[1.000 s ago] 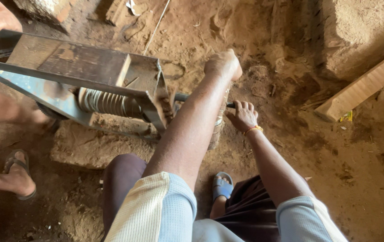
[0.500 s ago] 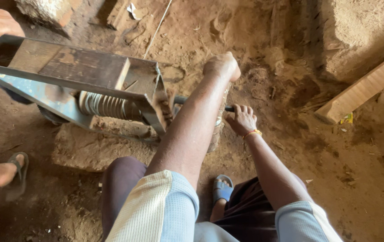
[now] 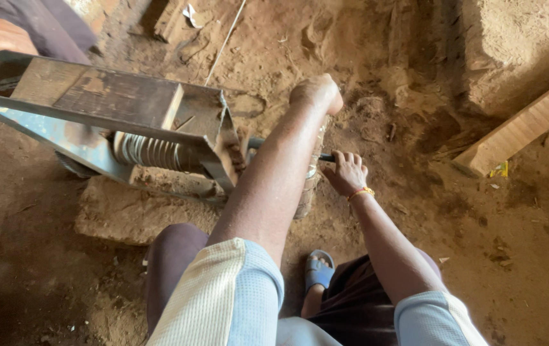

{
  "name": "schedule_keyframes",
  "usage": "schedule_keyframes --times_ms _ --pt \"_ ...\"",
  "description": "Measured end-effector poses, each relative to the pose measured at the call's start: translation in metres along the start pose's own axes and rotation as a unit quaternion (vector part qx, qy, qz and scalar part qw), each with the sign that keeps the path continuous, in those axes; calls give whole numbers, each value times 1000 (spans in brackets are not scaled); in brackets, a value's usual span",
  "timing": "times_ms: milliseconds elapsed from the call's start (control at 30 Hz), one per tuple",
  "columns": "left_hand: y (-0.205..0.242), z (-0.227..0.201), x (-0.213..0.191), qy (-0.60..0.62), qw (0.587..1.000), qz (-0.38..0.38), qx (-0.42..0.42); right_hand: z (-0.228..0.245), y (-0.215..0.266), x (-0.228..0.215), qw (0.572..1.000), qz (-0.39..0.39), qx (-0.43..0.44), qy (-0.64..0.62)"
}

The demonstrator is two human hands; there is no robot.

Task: The person rotates the handle of a manual spinning machine to wind fibers onto a spindle while using their other hand to guide and compress the material.

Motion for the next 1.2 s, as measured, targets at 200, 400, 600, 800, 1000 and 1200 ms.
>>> schedule_keyframes --times_ms 200,400,600,800,1000,1200 --pt "4 -3 -2 -24 999 41 1 1 2 3 1000 0 1 3" --pt "-13 -2 5 -30 994 95 -42 -1 4 10 1000 -8 -8 21" --pt "-37 -2 13 -69 991 109 -17 -2 -1 10 997 -40 -20 60" --pt "-20 6 2 103 990 -91 25 -7 -14 12 998 0 2 57" --pt "112 17 8 227 754 -385 481 -7 -16 16 998 13 4 59" --pt "327 90 -18 344 663 -392 537 -22 -26 42 996 -32 0 80"
Point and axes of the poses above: each hand's wrist, its own y-axis away from the middle knuckle, its own x-axis out of the palm, z = x × y, the point moved 6 cm from there along -y, towards the middle knuckle, and after that the axes turned 14 degrees about y, right-handed, at the moved point
